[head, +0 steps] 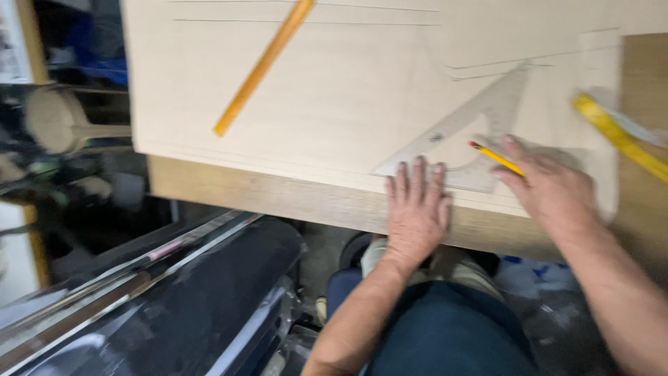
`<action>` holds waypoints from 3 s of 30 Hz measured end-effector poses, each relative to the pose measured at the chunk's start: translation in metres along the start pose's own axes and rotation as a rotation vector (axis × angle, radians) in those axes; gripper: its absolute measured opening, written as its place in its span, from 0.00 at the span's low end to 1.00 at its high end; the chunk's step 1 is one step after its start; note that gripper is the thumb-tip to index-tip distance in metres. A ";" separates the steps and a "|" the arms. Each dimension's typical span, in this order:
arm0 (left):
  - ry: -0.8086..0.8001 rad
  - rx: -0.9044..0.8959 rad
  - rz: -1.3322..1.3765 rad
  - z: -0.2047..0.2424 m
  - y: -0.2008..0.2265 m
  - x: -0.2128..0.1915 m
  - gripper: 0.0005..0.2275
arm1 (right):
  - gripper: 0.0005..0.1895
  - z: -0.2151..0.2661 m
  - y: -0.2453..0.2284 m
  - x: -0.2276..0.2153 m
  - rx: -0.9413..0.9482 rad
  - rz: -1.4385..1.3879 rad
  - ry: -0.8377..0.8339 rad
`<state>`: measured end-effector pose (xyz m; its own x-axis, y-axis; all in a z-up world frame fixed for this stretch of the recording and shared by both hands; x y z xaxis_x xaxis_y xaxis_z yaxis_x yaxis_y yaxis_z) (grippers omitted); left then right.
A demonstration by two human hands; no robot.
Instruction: The person draws lines and curves on a large sheet of paper using a pencil, ruler, set square, and measuring tape. They measure sections, mark points, and connect them to create a pattern layout on the work surface.
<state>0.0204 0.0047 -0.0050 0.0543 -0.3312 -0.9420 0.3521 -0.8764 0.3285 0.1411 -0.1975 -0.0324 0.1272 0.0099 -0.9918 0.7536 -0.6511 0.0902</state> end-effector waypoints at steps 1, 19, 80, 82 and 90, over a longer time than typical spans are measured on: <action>-0.016 0.013 0.030 0.001 -0.001 0.000 0.28 | 0.33 -0.005 -0.001 -0.002 0.011 0.023 -0.026; -0.109 0.396 -0.201 -0.098 0.032 0.009 0.30 | 0.31 -0.032 -0.002 -0.038 0.242 -0.574 -0.258; -0.589 0.330 -0.449 -0.118 0.053 -0.036 0.38 | 0.22 0.033 -0.032 -0.080 0.676 -1.138 0.049; -0.579 0.329 -0.454 -0.129 0.052 -0.039 0.38 | 0.22 0.019 -0.027 -0.064 0.582 -1.059 0.167; -0.476 0.216 -0.317 -0.167 0.039 -0.040 0.40 | 0.19 -0.020 0.029 -0.052 0.458 -0.845 0.372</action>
<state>0.1880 0.0421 0.0344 -0.4632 -0.1192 -0.8782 0.0831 -0.9924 0.0909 0.1693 -0.2013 0.0239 -0.0795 0.7824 -0.6177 0.3821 -0.5485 -0.7438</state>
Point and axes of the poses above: each hand's wrist, its own z-axis away from the middle knuckle, its own x-axis out of the palm, y = z × x, the point moved 2 cm from there along -z, towards the middle knuckle, and after that the axes turned 10 degrees about -x, right-handed, at the moved point
